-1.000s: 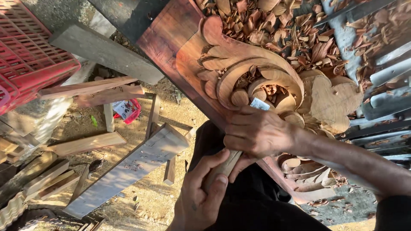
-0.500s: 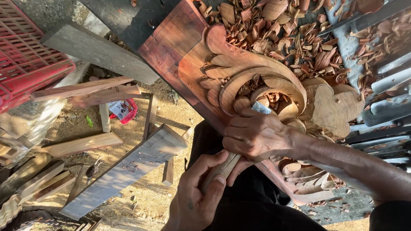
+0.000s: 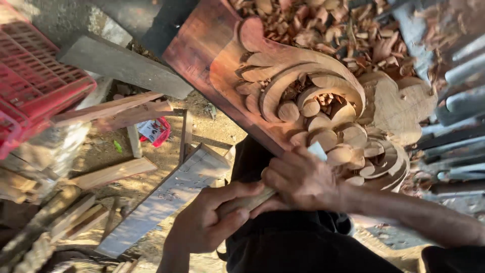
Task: The person uses a chisel to carve decorative floral patterns into a large piece of wood.
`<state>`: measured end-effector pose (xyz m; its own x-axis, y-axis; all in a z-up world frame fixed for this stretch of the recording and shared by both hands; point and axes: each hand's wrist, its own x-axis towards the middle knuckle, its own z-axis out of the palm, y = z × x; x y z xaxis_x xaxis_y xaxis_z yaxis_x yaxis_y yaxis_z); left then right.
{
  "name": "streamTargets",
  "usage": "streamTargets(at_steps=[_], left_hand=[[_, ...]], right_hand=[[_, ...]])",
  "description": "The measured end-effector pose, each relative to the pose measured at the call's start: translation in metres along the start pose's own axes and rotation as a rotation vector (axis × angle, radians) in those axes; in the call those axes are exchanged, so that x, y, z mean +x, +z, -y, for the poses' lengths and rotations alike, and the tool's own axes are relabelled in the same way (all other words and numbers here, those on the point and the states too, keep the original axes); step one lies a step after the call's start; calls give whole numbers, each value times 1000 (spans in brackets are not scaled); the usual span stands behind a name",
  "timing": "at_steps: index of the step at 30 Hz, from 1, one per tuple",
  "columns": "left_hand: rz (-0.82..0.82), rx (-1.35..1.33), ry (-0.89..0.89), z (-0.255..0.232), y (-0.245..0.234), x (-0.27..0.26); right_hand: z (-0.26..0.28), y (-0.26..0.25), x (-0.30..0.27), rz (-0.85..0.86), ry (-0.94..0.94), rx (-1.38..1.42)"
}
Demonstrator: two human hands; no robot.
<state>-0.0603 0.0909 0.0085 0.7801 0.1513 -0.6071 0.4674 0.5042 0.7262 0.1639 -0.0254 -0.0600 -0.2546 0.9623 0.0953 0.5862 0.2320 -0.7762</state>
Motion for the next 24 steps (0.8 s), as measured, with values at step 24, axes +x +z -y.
streamTargets(at_steps=[24], left_hand=[[236,609,265,-61,-72,80]], right_hand=[[60,38,-26,-505,636,126]])
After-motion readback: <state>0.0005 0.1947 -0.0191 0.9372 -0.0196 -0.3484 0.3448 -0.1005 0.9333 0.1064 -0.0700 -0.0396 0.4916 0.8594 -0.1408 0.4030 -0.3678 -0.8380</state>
